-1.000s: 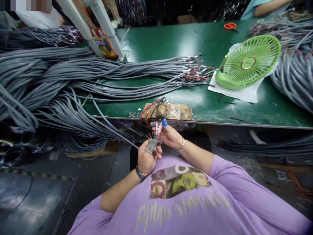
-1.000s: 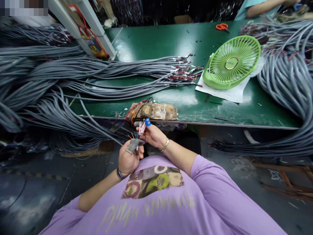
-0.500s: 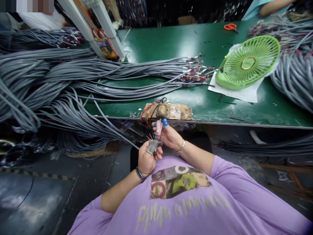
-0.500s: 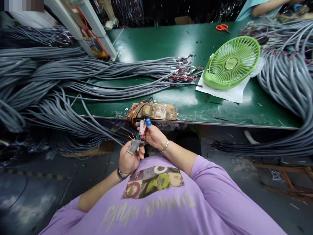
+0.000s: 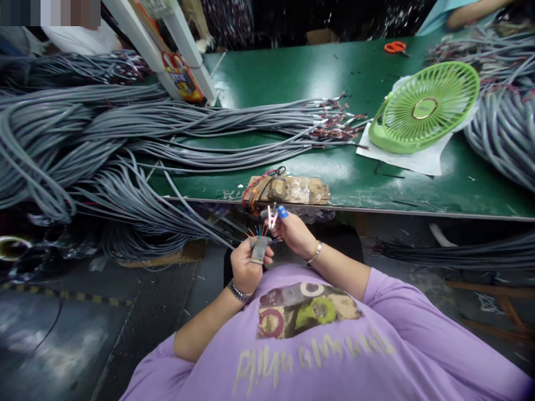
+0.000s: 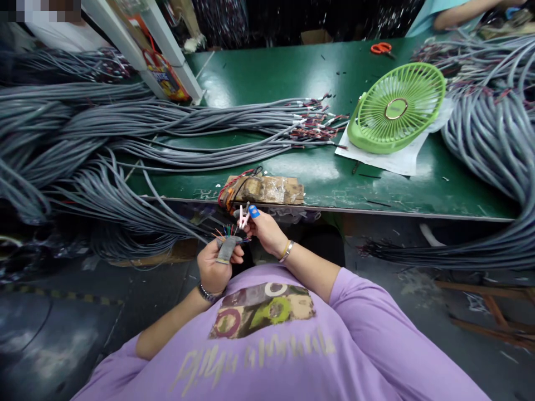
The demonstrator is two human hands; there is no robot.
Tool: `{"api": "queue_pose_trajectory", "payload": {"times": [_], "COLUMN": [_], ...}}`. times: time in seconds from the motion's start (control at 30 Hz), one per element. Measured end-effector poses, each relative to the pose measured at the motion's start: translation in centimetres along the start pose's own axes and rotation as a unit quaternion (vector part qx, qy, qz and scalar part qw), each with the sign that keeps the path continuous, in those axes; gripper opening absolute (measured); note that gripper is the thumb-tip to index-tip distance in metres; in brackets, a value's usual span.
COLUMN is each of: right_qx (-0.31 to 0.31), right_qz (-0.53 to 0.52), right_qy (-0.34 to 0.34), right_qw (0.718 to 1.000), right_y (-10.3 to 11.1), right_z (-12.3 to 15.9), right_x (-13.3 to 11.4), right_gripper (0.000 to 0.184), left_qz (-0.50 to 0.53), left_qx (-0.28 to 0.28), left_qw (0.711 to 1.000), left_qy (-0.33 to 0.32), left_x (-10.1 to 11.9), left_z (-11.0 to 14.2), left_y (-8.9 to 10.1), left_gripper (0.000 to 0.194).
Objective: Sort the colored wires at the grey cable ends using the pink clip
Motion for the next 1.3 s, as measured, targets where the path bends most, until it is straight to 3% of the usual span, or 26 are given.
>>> {"api": "queue_pose_trajectory", "payload": {"times": [0.13,0.3,0.5,0.6,0.8,0.9,1.03,1.2,1.3], "right_qx": [0.011,-0.02,0.028,0.032,0.014,-0.05,-0.134,-0.079,-0.07], "right_qz": [0.048,-0.056,-0.104,-0.111,-0.115,-0.097,0.001,0.1,0.109], "right_qy": [0.02,-0.032,-0.061,-0.066,-0.095,-0.111,-0.093,-0.007,0.001], "right_qw": [0.999,0.998,0.992,0.991,0.989,0.988,0.987,0.992,0.992], "right_y": [0.3,-0.1,-0.7,-0.9,-0.3,0.6,1.3,0.5,0.3], "right_z": [-0.2,-0.7,-0.7,-0.7,-0.4,0.2,1.3,2.2,2.3], "right_x": [0.3,0.3,-0.2,-0.3,-0.2,-0.3,0.0,0.1,0.0], "right_gripper": [0.056,0.05,0.04,0.039,0.043,0.051,0.054,0.038,0.04], "left_qz": [-0.101,-0.237,-0.309,-0.321,-0.216,-0.188,-0.166,-0.154,-0.102], "left_qx": [-0.013,-0.012,-0.001,0.0,0.021,0.011,0.017,0.01,0.019], "left_qw": [0.991,0.951,0.919,0.919,0.968,0.976,0.982,0.985,0.993], "left_qy": [-0.083,-0.2,-0.246,-0.229,-0.123,-0.108,-0.091,-0.08,-0.05], "left_x": [-0.3,0.0,0.5,0.7,0.7,0.6,0.3,-0.1,-0.4], "left_z": [-0.5,-1.1,-1.4,-1.4,-1.0,-0.6,-0.3,-0.2,-0.1], "left_y": [0.4,0.7,0.5,0.4,0.7,1.1,1.6,1.5,1.1], "left_gripper": [0.016,0.011,0.011,0.013,0.007,0.009,0.014,0.012,0.013]}}
Point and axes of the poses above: each hand's wrist, its own z-axis away from the middle knuckle, its own y-axis out of the back of the hand, x = y × z, the point moved 1 cm from there along -z, towards the middle knuckle, and after that the axes turned 1 degree about -z, right-handed, at the moved point
